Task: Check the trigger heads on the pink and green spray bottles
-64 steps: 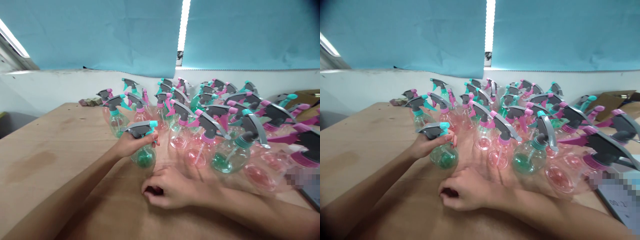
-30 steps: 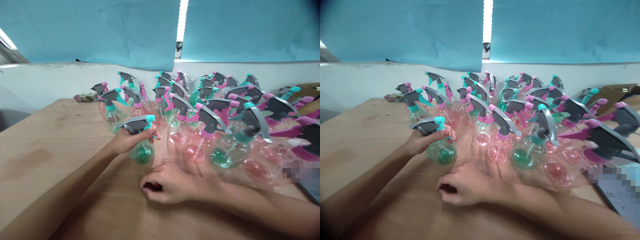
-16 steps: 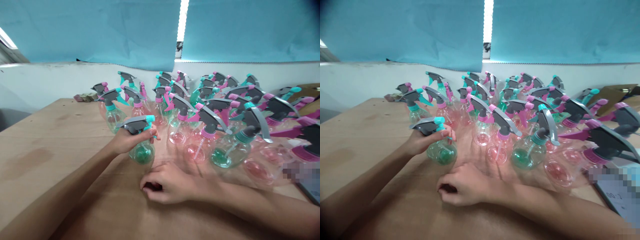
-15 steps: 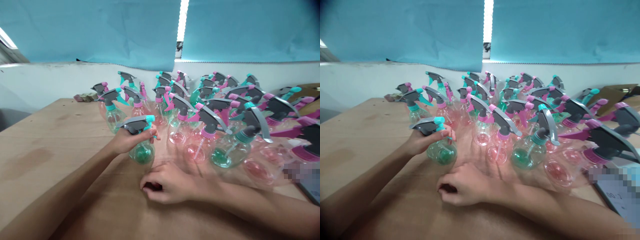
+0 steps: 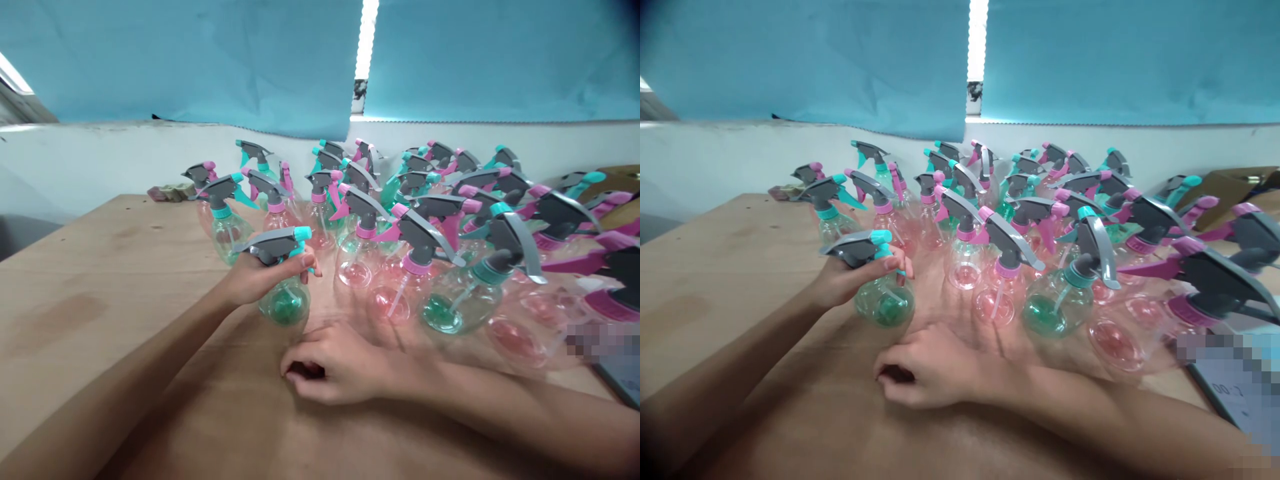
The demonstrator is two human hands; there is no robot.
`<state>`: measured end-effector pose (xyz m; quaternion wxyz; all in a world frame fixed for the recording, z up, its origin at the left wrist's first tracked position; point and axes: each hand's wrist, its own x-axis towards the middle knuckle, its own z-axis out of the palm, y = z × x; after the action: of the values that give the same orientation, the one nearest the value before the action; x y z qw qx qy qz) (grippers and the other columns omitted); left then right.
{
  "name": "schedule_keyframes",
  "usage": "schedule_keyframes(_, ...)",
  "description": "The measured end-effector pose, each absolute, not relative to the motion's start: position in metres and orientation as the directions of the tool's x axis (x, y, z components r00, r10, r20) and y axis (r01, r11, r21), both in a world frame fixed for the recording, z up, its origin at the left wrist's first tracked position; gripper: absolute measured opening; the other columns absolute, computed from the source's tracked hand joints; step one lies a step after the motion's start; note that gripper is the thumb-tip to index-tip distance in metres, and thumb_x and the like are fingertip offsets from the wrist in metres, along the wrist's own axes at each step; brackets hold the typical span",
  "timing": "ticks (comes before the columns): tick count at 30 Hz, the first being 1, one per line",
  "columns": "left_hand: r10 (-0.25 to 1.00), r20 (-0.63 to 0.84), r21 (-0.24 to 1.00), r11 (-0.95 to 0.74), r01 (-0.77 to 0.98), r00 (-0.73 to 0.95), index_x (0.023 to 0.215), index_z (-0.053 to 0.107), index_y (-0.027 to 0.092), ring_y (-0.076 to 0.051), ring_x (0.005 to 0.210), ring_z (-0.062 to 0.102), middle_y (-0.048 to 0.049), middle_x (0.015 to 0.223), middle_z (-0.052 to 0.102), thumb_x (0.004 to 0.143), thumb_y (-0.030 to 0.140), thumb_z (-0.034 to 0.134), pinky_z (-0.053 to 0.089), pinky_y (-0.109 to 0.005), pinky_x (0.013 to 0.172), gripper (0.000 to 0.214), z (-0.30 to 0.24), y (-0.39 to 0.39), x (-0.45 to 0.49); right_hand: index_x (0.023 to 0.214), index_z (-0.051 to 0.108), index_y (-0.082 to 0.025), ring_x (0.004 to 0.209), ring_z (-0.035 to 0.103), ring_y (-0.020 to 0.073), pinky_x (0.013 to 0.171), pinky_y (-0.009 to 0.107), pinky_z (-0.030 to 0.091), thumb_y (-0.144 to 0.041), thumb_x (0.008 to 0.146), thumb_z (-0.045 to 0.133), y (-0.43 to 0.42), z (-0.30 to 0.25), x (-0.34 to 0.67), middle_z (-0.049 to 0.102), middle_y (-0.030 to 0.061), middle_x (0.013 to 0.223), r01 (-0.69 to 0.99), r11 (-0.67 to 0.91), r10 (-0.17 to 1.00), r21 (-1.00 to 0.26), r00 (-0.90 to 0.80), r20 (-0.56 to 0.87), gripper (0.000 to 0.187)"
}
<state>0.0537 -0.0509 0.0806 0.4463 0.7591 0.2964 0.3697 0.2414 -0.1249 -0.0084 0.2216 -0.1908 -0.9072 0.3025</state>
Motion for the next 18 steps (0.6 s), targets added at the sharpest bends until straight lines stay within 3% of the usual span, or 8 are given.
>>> schedule_keyframes(18,0.800,0.290,0.898,-0.417,0.139,0.526,0.078,0.073,0.015,-0.020,0.077,0.074,-0.0083,0.081,0.077,0.093,0.053,0.076,0.060,-0.029,0.072,0.041,0.0799,-0.0508,0.0543,0.106,0.076,-0.020,0.073,0.068,0.0128,0.072,0.023,0.049,-0.024,0.097,0.059,-0.1253,-0.0114,0.2413,0.077,0.0011,0.085,0.195,0.751,0.480,-0.630,-0.818,0.318,0.020)
